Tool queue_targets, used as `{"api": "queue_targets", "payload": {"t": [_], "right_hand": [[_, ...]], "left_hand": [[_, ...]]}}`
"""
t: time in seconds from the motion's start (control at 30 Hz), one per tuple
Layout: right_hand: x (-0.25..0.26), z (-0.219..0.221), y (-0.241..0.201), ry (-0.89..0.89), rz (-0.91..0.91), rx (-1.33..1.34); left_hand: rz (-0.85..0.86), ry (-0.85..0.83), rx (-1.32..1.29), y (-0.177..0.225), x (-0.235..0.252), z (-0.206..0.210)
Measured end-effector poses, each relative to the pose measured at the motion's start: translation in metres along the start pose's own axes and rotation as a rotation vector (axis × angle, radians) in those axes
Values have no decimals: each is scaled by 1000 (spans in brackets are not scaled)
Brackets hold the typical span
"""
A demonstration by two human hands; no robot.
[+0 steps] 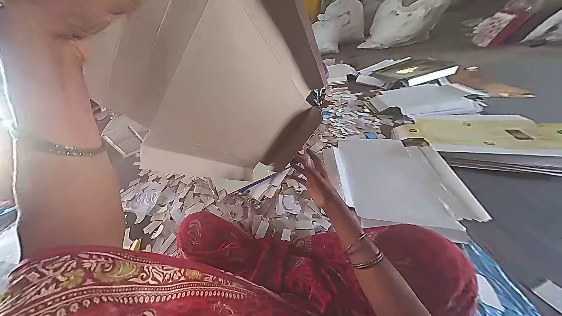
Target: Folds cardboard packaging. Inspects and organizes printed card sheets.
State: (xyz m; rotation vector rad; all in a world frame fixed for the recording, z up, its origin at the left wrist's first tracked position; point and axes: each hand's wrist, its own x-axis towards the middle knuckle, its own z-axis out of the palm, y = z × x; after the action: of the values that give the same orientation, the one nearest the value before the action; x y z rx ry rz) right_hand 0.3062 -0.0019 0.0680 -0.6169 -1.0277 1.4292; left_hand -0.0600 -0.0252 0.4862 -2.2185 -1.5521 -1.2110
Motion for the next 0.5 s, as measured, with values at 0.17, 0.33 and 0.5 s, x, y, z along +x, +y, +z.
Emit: {"api": "queue_targets", "payload": {"t": [0.17, 0.33, 0.5], "right_hand": [[5, -31, -2, 233, -67, -103], [5, -77, -11, 357, -204, -215], [-8, -83, -50, 297, -240, -173]], "left_hand": [[47, -47, -104, 17, -19, 30], [-41, -137, -445, 1, -26, 47], [-291, -12, -522, 19, -58, 69]]}}
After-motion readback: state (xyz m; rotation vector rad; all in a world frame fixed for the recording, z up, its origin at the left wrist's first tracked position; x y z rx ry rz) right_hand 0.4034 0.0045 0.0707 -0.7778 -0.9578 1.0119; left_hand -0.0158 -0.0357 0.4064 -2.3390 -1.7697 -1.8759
